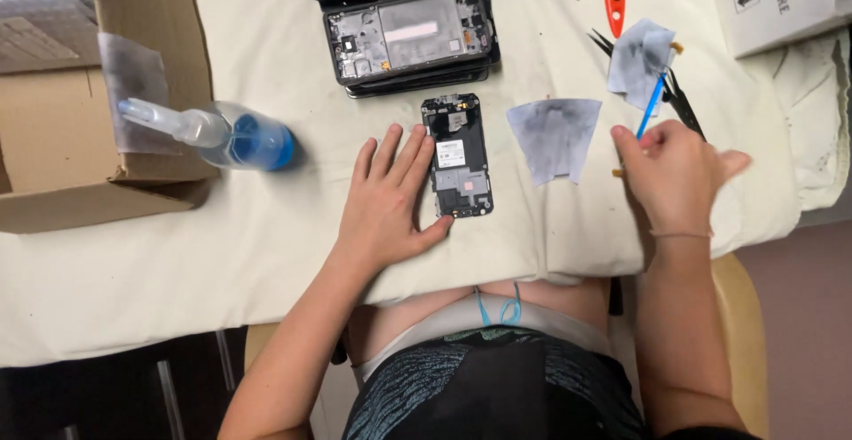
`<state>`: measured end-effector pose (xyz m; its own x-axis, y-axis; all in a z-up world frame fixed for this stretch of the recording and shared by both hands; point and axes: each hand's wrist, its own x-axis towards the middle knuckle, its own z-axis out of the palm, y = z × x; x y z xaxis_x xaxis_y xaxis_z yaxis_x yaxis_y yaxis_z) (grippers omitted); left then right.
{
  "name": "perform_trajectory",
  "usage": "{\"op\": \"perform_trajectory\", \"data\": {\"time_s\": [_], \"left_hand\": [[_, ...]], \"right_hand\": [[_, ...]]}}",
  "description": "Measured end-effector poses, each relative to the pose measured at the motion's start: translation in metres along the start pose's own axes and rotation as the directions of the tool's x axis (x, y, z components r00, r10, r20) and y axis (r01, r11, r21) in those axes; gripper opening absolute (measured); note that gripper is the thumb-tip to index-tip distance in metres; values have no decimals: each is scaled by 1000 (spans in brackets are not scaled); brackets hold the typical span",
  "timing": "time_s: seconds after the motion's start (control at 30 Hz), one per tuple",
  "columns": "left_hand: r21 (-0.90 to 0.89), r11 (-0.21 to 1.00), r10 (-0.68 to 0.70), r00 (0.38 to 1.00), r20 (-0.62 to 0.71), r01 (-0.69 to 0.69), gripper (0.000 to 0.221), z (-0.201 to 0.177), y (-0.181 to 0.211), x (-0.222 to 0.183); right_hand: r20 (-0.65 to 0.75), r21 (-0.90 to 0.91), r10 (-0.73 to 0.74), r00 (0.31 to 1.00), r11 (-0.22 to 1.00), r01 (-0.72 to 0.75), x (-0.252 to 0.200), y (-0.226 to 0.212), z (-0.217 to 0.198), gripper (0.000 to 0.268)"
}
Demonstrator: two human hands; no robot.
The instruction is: Cleaning internal components of disassembled mobile phones using a brush and a cloth.
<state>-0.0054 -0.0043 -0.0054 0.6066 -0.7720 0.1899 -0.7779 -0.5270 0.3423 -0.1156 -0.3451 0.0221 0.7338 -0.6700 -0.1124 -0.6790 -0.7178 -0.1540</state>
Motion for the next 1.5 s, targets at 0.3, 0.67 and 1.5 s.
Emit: {"op": "perform_trajectory", "data": {"time_s": [0.3, 0.67, 1.5], "left_hand": [[32, 999, -35, 998, 48, 34, 96, -4, 0, 0], [-75, 985, -148, 985, 88, 154, 103, -1, 3, 1], [-98, 984, -136, 985, 101, 146, 100, -2, 3, 1]], "right_hand": [[-246, 969, 28, 969, 30, 245, -16, -40, 31, 32], [-339, 465, -711, 616, 443, 767, 18, -124, 70, 12], [-365, 468, -773, 519, 330, 820, 7, -160, 61, 12]]}}
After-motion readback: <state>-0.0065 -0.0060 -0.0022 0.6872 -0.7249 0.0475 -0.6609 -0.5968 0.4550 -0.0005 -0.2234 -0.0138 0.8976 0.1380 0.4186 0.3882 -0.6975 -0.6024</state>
